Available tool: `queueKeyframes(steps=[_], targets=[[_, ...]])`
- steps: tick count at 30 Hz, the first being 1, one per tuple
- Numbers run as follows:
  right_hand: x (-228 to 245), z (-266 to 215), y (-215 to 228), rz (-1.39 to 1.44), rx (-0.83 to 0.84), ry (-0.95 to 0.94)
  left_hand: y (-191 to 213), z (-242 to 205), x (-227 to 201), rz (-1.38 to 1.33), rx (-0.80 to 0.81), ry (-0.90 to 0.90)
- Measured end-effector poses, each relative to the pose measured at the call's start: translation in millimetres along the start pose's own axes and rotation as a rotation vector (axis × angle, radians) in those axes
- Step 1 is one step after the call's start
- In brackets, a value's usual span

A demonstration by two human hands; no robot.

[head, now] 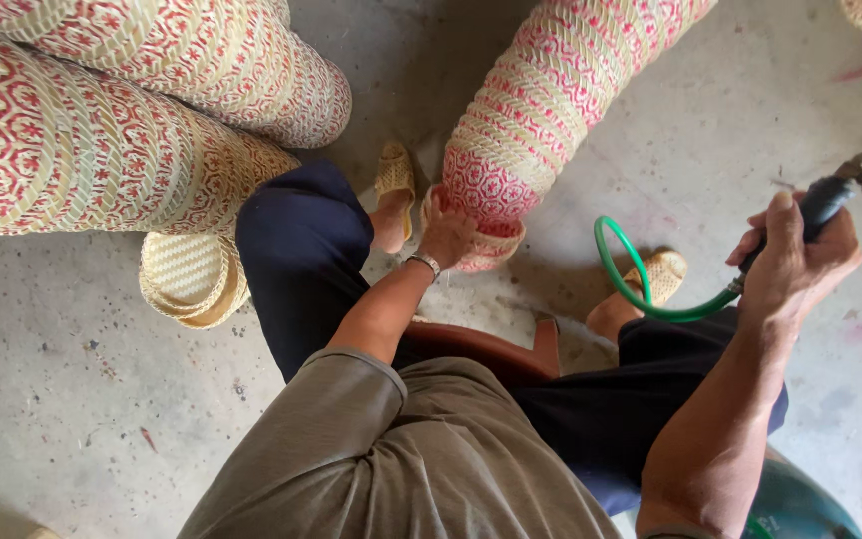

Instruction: The person uses a handheld blowtorch to apply heat to the surface of woven baskets. They rotate each basket to treat the exterior and interior, then place the finished basket back into a stack.

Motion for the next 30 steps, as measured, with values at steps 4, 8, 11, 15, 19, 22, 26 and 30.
queueKeyframes(steps=[4, 8, 11, 15, 19, 22, 26, 30], targets=[[2.8, 3.7, -6.8, 0.028, -0.001, 0.007, -14.7, 10.2, -5.8, -0.156, 0.167, -0.018], [-10.7, 5.7, -3.4, 0.058, 0.004, 0.012, 0.3, 1.8, -43.7, -0.306, 0.026, -0.144], [-36.8, 10.5, 3.7, 0.086, 0.015, 0.020, 29.8, 0.5, -63.9, -0.355, 0.052, -0.011], [-77.8, 23.0, 15.7, -0.112, 0.061, 0.049, 95.6, -23.6, -76.2, -0.529, -0.082, -0.018], [-102.0, 46.5, 12.8, -0.023, 0.103, 0.046, 161.9, -57.0, -76.9, -0.772, -0.295, -0.013], [-101.7, 48.6, 12.9, -0.044, 0.194, -0.134, 206.0, -78.3, -56.1, -0.854, -0.514, -0.079], [-75.8, 48.9, -7.9, -0.001, 0.327, -0.380, 259.1, -95.4, -20.9, -0.676, -1.039, -0.044], [-37.0, 30.1, -21.9, -0.287, 0.354, 0.017, 287.5, -102.4, 19.0, -0.855, -1.144, 0.097]])
Point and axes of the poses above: each hand's wrist, its own z-axis towards the middle knuckle, its own y-axis out of the back of the hand, x = y × z, the point moved 3 cm from there along z, towards the middle knuckle, and after that the axes turned 1 degree about -z, right-handed, at the moved point
